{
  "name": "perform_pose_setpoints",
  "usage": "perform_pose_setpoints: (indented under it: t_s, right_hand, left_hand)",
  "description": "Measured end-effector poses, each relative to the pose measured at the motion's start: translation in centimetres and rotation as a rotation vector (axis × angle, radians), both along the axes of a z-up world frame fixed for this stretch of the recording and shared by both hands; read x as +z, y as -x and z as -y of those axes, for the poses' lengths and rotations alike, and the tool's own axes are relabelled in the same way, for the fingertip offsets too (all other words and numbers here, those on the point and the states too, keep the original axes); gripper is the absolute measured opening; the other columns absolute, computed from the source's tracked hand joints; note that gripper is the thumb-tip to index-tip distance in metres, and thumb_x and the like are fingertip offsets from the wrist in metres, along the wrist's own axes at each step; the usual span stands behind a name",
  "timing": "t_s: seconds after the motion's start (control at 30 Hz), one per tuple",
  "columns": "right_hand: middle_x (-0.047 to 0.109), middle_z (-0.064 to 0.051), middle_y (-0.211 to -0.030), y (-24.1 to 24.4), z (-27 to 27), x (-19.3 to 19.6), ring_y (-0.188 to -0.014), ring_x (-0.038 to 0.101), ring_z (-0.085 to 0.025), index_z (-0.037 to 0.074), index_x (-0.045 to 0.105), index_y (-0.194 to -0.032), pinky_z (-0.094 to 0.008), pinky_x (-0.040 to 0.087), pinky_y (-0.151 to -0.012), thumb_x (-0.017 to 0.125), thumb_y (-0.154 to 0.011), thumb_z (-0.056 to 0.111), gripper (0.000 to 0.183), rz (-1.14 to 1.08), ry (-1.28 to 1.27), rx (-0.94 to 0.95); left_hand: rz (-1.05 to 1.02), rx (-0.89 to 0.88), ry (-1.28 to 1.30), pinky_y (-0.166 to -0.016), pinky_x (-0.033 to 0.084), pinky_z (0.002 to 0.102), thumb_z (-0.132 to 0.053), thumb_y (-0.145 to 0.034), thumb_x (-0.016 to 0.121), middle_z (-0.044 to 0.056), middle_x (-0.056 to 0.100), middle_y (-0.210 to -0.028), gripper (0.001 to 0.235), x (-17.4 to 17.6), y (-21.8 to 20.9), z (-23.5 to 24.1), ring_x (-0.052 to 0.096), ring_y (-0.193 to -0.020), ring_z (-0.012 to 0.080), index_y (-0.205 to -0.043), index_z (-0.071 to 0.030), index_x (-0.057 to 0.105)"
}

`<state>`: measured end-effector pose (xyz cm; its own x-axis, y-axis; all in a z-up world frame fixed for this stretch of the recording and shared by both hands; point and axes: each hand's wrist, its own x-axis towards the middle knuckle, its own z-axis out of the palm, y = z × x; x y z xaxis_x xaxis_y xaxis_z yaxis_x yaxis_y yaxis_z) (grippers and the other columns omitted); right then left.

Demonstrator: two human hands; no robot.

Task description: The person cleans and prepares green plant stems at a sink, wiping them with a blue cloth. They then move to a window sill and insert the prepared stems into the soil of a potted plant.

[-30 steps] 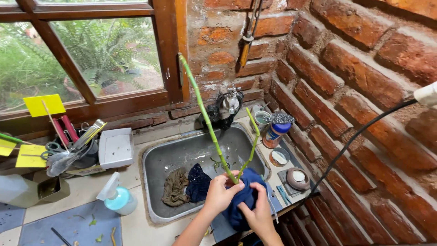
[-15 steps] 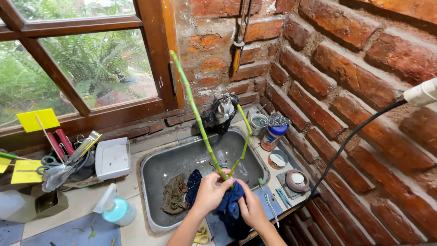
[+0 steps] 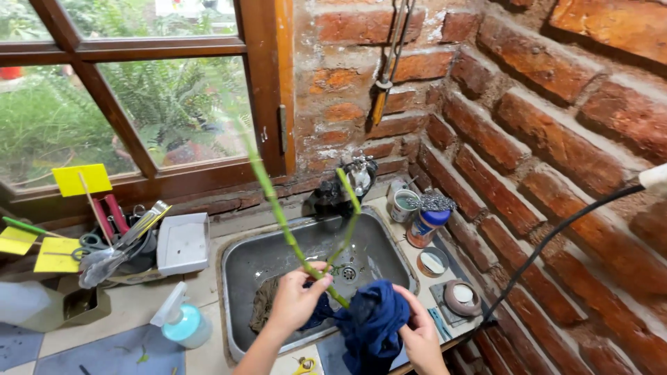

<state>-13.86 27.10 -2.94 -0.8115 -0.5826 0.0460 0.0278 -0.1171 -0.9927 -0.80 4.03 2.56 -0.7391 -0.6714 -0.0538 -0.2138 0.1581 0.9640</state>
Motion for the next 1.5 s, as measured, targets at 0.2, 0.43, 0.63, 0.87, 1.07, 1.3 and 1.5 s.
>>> perform_pose_setpoints:
  t_s: [0.2, 0.43, 0.63, 0.87, 1.07, 1.3, 1.5]
  right_hand:
    - [0.055, -0.013, -0.150, -2.9, 5.6, 0.5, -0.140, 0.051, -0.025, 0.004, 0.047, -0.147, -0.037, 0.035, -0.117, 0.050, -0.087, 0.009, 0.060, -0.565, -0.189, 0.073]
    - [0.062, -0.013, -0.144, -0.4, 3.9, -6.0, -0.134, 0.058, -0.026, 0.004, 0.053, -0.141, -0.037, 0.040, -0.112, 0.049, -0.095, 0.023, 0.050, -0.625, -0.225, 0.152]
    - [0.074, -0.009, -0.127, 3.1, 3.2, -6.4, -0.122, 0.063, -0.022, 0.009, 0.070, -0.126, -0.040, 0.045, -0.109, 0.054, -0.066, -0.010, 0.064, -0.159, -0.145, 0.039]
    - [0.076, -0.011, -0.101, -0.5, 9.2, -1.5, -0.089, 0.066, -0.018, 0.001, 0.069, -0.113, -0.031, 0.054, -0.082, 0.070, -0.066, -0.010, 0.048, 0.068, 0.136, -0.037]
    - [0.079, -0.019, -0.102, -2.4, 10.5, 1.3, -0.089, 0.073, -0.026, -0.005, 0.071, -0.113, -0.037, 0.060, -0.085, 0.077, -0.068, -0.010, 0.046, 0.180, 0.184, -0.115]
    - [0.078, -0.016, -0.101, 1.2, 10.1, 2.5, -0.088, 0.070, -0.023, -0.005, 0.071, -0.111, -0.034, 0.057, -0.085, 0.076, -0.072, -0.007, 0.039, 0.112, 0.165, -0.146]
    - [0.075, -0.018, -0.106, -1.4, 10.4, 3.9, -0.092, 0.068, -0.025, -0.002, 0.065, -0.121, -0.036, 0.055, -0.086, 0.072, -0.073, -0.007, 0.049, 0.181, 0.245, -0.191]
  left_hand:
    - [-0.155, -0.078, 0.033, -0.069, 0.061, 0.026, -0.020, -0.084, 0.073, -0.003, 0.082, -0.102, 0.024, -2.4, 2.2, -3.1, 0.074, -0.089, 0.0069, -0.107, -0.014, 0.078]
    - [-0.047, -0.028, 0.023, -0.078, 0.059, 0.027, -0.022, -0.084, 0.074, -0.005, 0.082, -0.098, 0.021, -1.2, 1.8, 0.0, 0.077, -0.091, 0.0095, -0.104, -0.018, 0.079]
    - [-0.010, -0.055, -0.031, -0.072, 0.051, 0.026, -0.024, -0.094, 0.065, -0.003, 0.072, -0.096, 0.024, 1.3, -0.1, 0.8, 0.063, -0.079, 0.0102, -0.116, -0.017, 0.072]
    - [-0.055, -0.178, 0.012, -0.066, 0.053, 0.024, -0.014, -0.092, 0.065, -0.001, 0.078, -0.093, 0.023, 2.2, 0.5, -3.0, 0.069, -0.072, 0.0089, -0.115, -0.016, 0.068]
    - [-0.052, -0.141, 0.126, -0.068, 0.048, 0.030, -0.006, -0.089, 0.057, 0.001, 0.082, -0.085, 0.035, 1.3, -0.5, -3.5, 0.070, -0.067, 0.0203, -0.121, -0.017, 0.047]
    - [-0.086, -0.066, 0.179, -0.074, 0.048, 0.029, -0.017, -0.091, 0.061, -0.001, 0.070, -0.081, 0.044, -1.7, -0.3, -3.5, 0.068, -0.073, 0.0198, -0.134, -0.016, 0.057]
    - [-0.118, -0.049, 0.060, -0.068, 0.053, 0.026, -0.009, -0.094, 0.059, 0.001, 0.078, -0.097, 0.019, 0.7, 0.3, -3.2, 0.071, -0.074, 0.0123, -0.111, -0.014, 0.067]
